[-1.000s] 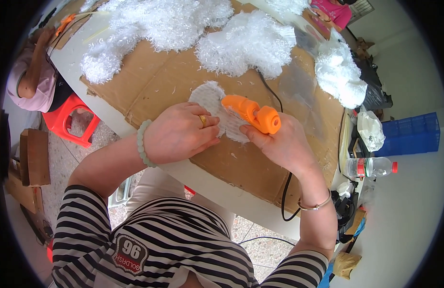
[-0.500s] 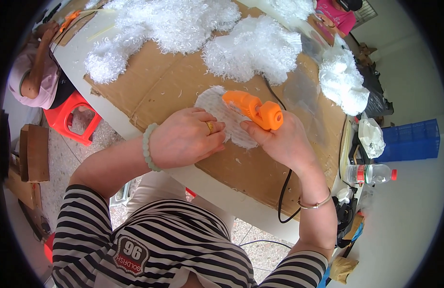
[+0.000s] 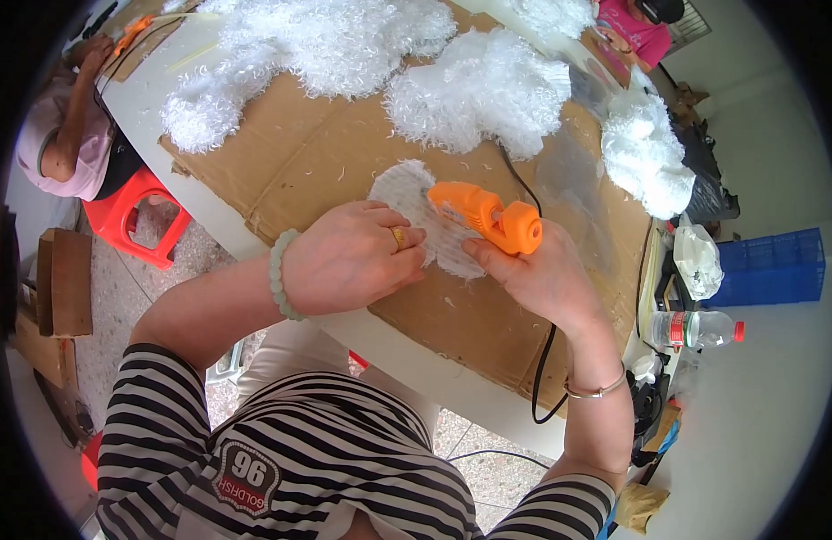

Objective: Using a glue gun to attach cotton stuffing to a cardboard surface.

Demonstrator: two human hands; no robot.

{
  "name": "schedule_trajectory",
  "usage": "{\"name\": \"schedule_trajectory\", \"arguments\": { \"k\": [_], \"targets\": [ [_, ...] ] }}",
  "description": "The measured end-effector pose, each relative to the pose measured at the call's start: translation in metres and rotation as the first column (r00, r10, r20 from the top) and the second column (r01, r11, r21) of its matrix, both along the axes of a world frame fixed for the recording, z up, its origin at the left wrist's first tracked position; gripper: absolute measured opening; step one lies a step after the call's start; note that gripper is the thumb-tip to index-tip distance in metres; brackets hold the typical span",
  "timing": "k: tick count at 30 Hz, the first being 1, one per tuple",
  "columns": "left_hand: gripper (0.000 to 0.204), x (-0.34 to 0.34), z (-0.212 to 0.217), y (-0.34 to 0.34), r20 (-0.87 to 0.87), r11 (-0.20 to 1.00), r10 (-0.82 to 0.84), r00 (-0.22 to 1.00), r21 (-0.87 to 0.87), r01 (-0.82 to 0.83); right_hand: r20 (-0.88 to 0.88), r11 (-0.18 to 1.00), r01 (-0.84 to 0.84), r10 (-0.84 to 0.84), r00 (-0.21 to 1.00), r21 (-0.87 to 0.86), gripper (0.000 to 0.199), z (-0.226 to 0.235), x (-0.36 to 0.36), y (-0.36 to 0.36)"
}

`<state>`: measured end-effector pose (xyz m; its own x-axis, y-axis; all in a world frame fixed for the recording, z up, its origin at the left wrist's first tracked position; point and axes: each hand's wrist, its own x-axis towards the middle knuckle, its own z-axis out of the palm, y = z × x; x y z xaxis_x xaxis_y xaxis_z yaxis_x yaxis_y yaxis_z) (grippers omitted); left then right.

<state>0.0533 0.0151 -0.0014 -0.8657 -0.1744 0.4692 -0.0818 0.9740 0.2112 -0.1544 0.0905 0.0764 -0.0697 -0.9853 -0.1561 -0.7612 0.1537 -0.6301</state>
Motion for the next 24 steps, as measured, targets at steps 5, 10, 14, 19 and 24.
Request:
{"name": "schedule_trajectory", "arguments": {
  "k": [5, 10, 14, 19, 24],
  "targets": [
    [0.015, 0.001, 0.0, 0.0, -0.022, 1.0, -0.001, 1.0, 0.025, 0.002, -0.051, 1.0, -0.023, 0.022, 0.998, -0.017, 0.019, -0.001, -0.001, 0.001],
    [0.015, 0.0, 0.0, 0.001, -0.01, 0.999, 0.001, 1.0, 0.036, 0.0, -0.135, 0.998, -0.042, 0.037, 0.99, -0.04, 0.021, 0.003, 0.0, 0.004],
    [0.014, 0.001, 0.0, 0.0, 0.018, 1.0, 0.007, 1.0, -0.008, -0.007, -0.122, 1.0, -0.011, 0.014, 0.992, 0.029, 0.023, 0.005, 0.005, -0.004],
    [0.014, 0.0, -0.001, 0.0, -0.035, 0.999, -0.004, 0.999, 0.032, 0.006, -0.137, 0.999, -0.012, 0.017, 0.99, 0.036, 0.025, 0.003, 0.009, -0.014],
    [0.014, 0.0, -0.001, 0.0, -0.026, 1.0, -0.005, 1.0, 0.014, 0.005, -0.121, 0.999, -0.003, 0.009, 0.993, 0.054, 0.026, 0.004, 0.012, -0.017]
  ]
}}
